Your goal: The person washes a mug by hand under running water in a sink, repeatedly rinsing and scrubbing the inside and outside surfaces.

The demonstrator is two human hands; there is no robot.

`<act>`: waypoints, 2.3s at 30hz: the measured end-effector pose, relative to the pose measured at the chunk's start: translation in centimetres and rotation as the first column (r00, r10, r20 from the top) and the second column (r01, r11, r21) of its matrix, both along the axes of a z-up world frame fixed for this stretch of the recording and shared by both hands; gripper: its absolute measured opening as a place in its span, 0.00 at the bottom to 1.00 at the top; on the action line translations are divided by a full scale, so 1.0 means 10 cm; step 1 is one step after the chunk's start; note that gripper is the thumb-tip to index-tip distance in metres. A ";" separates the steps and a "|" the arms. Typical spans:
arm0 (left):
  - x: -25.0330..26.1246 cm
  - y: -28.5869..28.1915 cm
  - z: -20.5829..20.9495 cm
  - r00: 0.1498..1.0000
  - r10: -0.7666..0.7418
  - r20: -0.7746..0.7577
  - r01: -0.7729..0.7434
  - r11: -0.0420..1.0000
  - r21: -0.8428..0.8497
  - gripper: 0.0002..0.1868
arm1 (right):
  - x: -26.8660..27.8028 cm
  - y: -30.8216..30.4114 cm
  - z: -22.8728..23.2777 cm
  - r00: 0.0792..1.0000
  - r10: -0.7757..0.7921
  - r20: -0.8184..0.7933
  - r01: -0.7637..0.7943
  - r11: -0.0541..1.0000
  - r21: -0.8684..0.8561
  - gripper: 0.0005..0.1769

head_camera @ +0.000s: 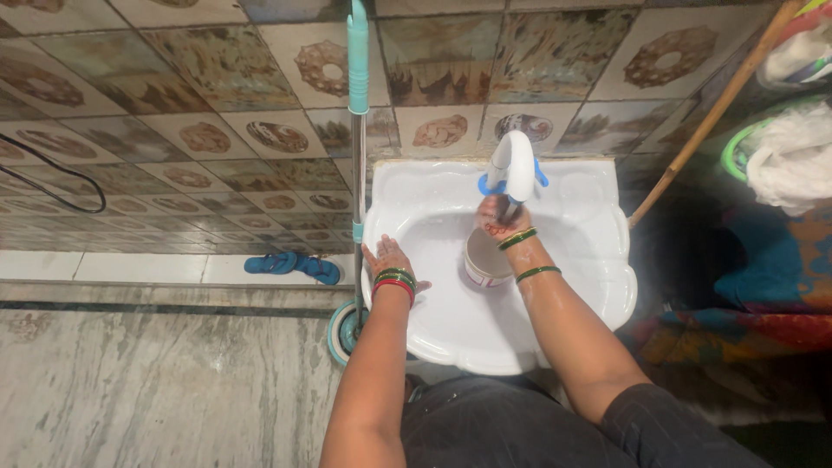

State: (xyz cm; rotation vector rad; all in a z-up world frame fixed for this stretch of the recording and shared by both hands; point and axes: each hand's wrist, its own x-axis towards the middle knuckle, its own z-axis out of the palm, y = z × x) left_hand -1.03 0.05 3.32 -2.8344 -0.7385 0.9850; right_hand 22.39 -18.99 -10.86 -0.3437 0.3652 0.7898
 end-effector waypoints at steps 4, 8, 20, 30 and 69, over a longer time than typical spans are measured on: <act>-0.04 0.00 -0.05 1.000 -0.010 0.029 0.010 1.000 0.008 0.74 | 0.31 -0.27 0.15 0.962 -0.263 0.079 0.273 0.948 -0.165 0.16; 0.03 0.01 -0.05 0.998 -0.015 0.059 0.014 1.000 0.019 0.75 | 0.39 -0.32 0.12 0.916 -0.330 0.226 0.337 0.941 0.008 0.16; 0.02 -0.01 -0.05 1.000 -0.010 -0.012 0.011 1.000 0.027 0.74 | -0.20 0.02 0.16 0.965 0.183 0.188 -0.245 0.884 0.398 0.16; 0.06 0.01 -0.09 1.000 -0.006 0.012 0.006 1.000 0.028 0.76 | -0.04 0.08 0.35 0.998 0.008 -0.057 -0.005 0.999 0.048 0.15; 0.10 0.09 -0.12 0.994 0.010 0.109 -0.010 1.000 -0.007 0.63 | 0.02 -0.02 0.43 0.985 0.162 0.054 -0.162 0.987 -0.006 0.18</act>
